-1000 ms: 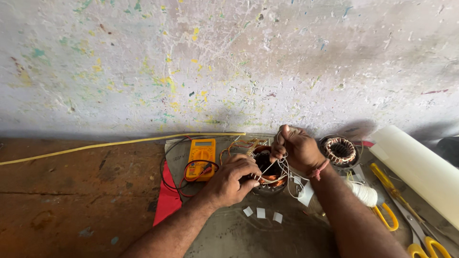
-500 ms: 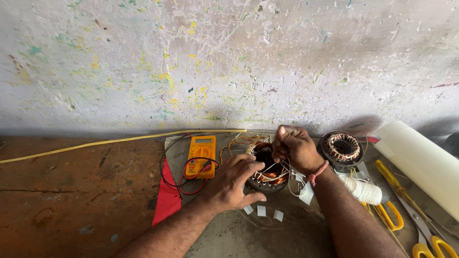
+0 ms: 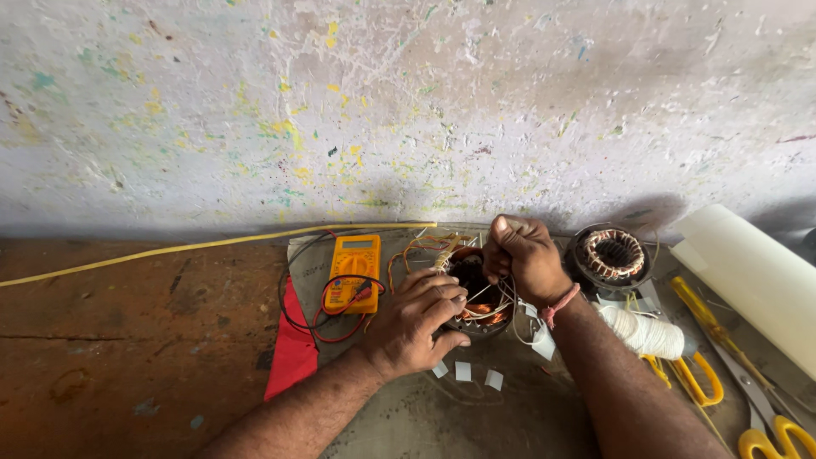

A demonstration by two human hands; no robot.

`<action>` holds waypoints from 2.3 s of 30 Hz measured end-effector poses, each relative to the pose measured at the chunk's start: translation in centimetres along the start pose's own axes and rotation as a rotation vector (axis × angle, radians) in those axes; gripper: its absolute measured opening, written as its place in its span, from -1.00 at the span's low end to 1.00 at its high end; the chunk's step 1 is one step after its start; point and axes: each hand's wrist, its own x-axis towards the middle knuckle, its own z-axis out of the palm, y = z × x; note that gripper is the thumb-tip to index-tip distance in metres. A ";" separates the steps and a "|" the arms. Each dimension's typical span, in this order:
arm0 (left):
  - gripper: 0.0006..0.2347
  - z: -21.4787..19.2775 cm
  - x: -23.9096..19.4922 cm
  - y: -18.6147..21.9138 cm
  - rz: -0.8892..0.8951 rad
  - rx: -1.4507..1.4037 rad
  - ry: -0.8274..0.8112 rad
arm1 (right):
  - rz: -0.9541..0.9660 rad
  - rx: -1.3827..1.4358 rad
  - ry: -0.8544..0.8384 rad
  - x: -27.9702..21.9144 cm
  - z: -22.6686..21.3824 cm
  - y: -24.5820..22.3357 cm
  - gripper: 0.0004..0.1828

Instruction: The person binds the copper windings of an electric motor stator using white string and a yellow-handled tool.

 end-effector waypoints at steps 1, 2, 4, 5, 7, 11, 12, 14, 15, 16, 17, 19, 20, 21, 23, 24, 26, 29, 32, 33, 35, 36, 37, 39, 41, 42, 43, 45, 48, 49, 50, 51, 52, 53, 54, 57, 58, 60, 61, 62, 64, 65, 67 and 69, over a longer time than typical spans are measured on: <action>-0.55 0.0 -0.1 0.0 -0.004 0.021 -0.013 | 0.001 0.011 0.015 0.0 0.1 0.0 -0.55; -0.54 0.1 -0.1 0.1 -0.008 0.038 -0.025 | 0.005 0.020 0.031 -0.1 0.1 -0.1 -0.55; -0.55 0.0 -0.1 0.1 0.013 0.053 -0.027 | 0.004 0.026 0.022 -0.2 0.2 -0.2 -0.55; -0.56 -0.1 -0.1 0.0 0.037 0.073 -0.028 | -0.002 0.032 0.010 -0.2 0.3 -0.3 -0.54; -0.57 0.1 -0.1 -0.1 0.032 0.068 -0.035 | 0.003 0.042 0.007 -0.2 0.2 -0.4 -0.54; -0.57 0.3 -0.5 -0.4 0.042 0.076 -0.015 | 0.004 0.045 -0.005 -0.1 0.0 -0.3 -0.54; -0.57 0.4 -0.5 -0.4 0.042 0.076 -0.015 | 0.003 0.044 -0.004 -0.2 0.1 -0.2 -0.54; -0.59 0.1 -0.2 -0.3 0.051 0.039 0.004 | 0.006 0.029 0.014 0.0 0.2 -0.5 -0.56; -0.59 -0.2 0.1 -0.3 0.064 0.045 0.010 | -0.007 0.023 0.012 0.3 0.4 -0.7 -0.56; -0.61 -0.4 0.2 -0.1 0.065 0.036 0.020 | -0.014 0.036 0.015 0.0 0.6 -0.9 -0.57; -0.62 -0.6 0.2 0.2 0.067 0.027 0.030 | -0.021 0.049 0.018 -0.4 0.8 -1.1 -0.57; -0.64 -0.7 0.4 0.4 0.074 -0.002 0.051 | -0.075 -0.010 -0.001 -1.3 0.7 -2.4 -0.58; -0.65 -0.8 0.2 0.4 0.063 -0.036 0.059 | -0.112 -0.055 -0.017 -1.9 1.0 -2.9 -0.58; -0.65 -0.6 0.3 0.2 0.063 -0.030 0.064 | -0.114 -0.056 -0.023 -2.7 1.4 -3.2 -0.58; -0.75 -0.1 0.1 -0.1 0.032 -0.008 0.095 | -0.189 -0.162 -0.044 -5.4 2.3 -3.6 -0.52; -0.75 0.2 0.0 -0.2 0.032 -0.017 0.097 | -0.185 -0.168 -0.038 -6.9 3.1 -3.6 -0.52; -0.83 0.6 -0.1 -0.5 0.021 0.003 0.158 | -0.182 -0.254 0.090 -9.3 5.0 -2.8 -0.56; -0.87 0.9 0.1 -0.3 0.015 0.011 0.178 | -0.240 -0.032 0.175 -10.8 6.5 -1.9 -0.56; -0.90 0.6 0.3 -0.1 -0.011 -0.037 0.162 | -0.301 -0.075 0.164 -12.5 7.8 0.2 -0.57; -0.90 0.6 0.4 0.0 -0.012 -0.037 0.161 | -0.300 -0.074 0.163 -13.2 8.2 0.9 -0.57; -0.92 0.2 0.4 0.1 -0.019 -0.040 0.155 | -0.387 -0.298 0.127 -14.0 9.2 2.1 -0.60; -0.92 0.1 0.6 0.1 -0.016 -0.040 0.154 | -0.390 -0.298 0.128 -13.9 9.4 2.2 -0.60; -0.92 0.1 0.8 0.0 -0.016 -0.021 0.164 | -0.256 -0.396 0.190 -14.0 9.6 2.3 -0.69; -0.93 0.4 0.9 0.4 -0.013 -0.015 0.160 | -0.112 -0.487 0.267 -14.8 10.2 2.3 -0.72; -0.91 0.4 1.1 0.3 -0.029 -0.031 0.178 | -0.112 -0.510 0.226 -14.8 10.8 2.3 -0.75; -0.91 0.5 0.9 0.2 -0.035 -0.035 0.176 | -0.105 -0.509 0.227 -14.7 11.3 2.6 -0.75; -0.91 0.5 0.8 0.1 -0.037 -0.038 0.165 | -0.305 -0.612 0.199 -14.4 11.8 3.1 -0.74; -0.91 0.7 1.0 -0.5 -0.033 -0.041 0.154 | -0.510 -0.715 0.171 -13.8 11.6 3.0 -0.67; -0.91 0.6 1.0 -0.5 -0.028 -0.070 0.108 | -0.407 -0.874 0.025 -13.0 11.0 2.1 -0.79; -0.91 0.6 1.1 -0.3 -0.047 -0.065 0.114 | -0.432 -0.944 -0.058 -12.8 10.9 1.8 -0.80; -0.90 0.6 1.0 -0.1 -0.074 -0.062 0.121 | -0.448 -1.013 -0.147 -12.8 10.8 1.5 -0.81; -0.90 0.5 1.2 -0.3 -0.065 -0.066 0.122 | -0.451 -1.020 -0.139 -12.8 10.9 1.4 -0.81; -0.87 0.0 1.0 -0.5 -0.053 -0.110 0.096 | -0.457 -1.064 -0.155 -12.8 11.0 1.5 -0.81; -0.84 -0.3 1.0 -0.7 -0.042 -0.153 0.071 | -0.464 -1.108 -0.171 -12.8 11.2 1.5 -0.80; -0.84 -0.6 0.7 -0.6 -0.048 -0.149 0.070 | -0.463 -1.103 -0.176 -12.9 11.3 1.6 -0.80; -0.73 -1.1 0.1 -0.2 -0.053 -0.166 0.040 | -0.530 -1.086 -0.170 -13.1 11.3 1.6 -0.83; -0.73 -1.0 0.2 -0.1 -0.064 -0.164 0.044 | -0.507 -1.094 -0.163 -13.1 11.3 1.6 -0.82; -0.73 -0.6 0.6 -0.1 -0.069 -0.159 0.048 | -0.490 -1.103 -0.153 -13.0 11.3 1.5 -0.80; -0.76 -0.5 0.8 -0.1 -0.074 -0.139 0.049 | -0.480 -1.107 -0.165 -13.0 11.4 1.4 -0.80; -0.79 -0.3 0.9 -0.1 -0.083 -0.120 0.050 | -0.466 -1.110 -0.180 -13.0 11.4 1.4 -0.80; -0.82 0.0 1.1 -0.2 -0.092 -0.114 0.051 | -0.460 -1.117 -0.176 -12.9 11.5 1.4 -0.80; -0.85 0.1 1.3 -0.3 -0.102 -0.110 0.051 | -0.452 -1.122 -0.173 -12.9 11.5 1.4 -0.80; -0.88 0.2 1.2 -0.2 -0.104 -0.102 0.057 | -0.462 -1.110 -0.164 -13.0 11.6 1.6 -0.80; -0.91 0.5 1.4 -0.1 -0.105 -0.099 0.059 | -0.469 -1.098 -0.151 -13.2 11.5 1.8 -0.81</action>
